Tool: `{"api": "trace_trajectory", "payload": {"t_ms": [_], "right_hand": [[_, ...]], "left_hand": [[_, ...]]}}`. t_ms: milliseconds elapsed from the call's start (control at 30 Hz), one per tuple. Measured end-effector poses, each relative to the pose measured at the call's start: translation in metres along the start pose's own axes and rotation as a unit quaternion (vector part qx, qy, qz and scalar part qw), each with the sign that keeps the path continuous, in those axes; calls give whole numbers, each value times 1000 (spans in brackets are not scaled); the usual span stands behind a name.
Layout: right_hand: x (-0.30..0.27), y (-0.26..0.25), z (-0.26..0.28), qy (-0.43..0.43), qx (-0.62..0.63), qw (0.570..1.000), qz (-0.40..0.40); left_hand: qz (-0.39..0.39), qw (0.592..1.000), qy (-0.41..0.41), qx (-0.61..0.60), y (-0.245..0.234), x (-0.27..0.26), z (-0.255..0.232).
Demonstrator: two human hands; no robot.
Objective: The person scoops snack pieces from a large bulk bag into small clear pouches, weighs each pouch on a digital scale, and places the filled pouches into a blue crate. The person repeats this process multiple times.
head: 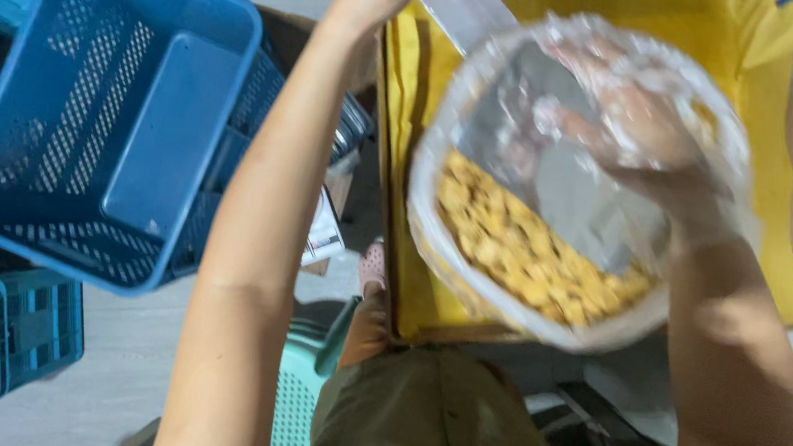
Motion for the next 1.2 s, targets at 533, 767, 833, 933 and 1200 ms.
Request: {"api": "trace_trajectory", "payload": {"t_ms": [533,767,833,933,1200], "right_hand": [[-1,38,-9,379,90,920,36],[-10,68,-25,390,74,906,145],[-15,68,-25,359,68,920,142],[-25,68,-29,353,93,921,135],[-25,73,-31,337,130,925,118]], "left_hand": [[-77,962,-128,228,-11,184,357],[44,952,-74,293,1,201,388],[42,939,-54,337,-1,207,375],[13,941,-173,292,-17,217,366],[198,798,-380,423,-8,208,402]]}}
Point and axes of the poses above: each hand's wrist, its own x-axis towards the middle knuckle, its own y-axis out of the palm, z = x × y, the point moved 4 cm from there along x, towards the middle knuckle, and after that the axes turned 13 degrees about z, right-handed, at the moved point
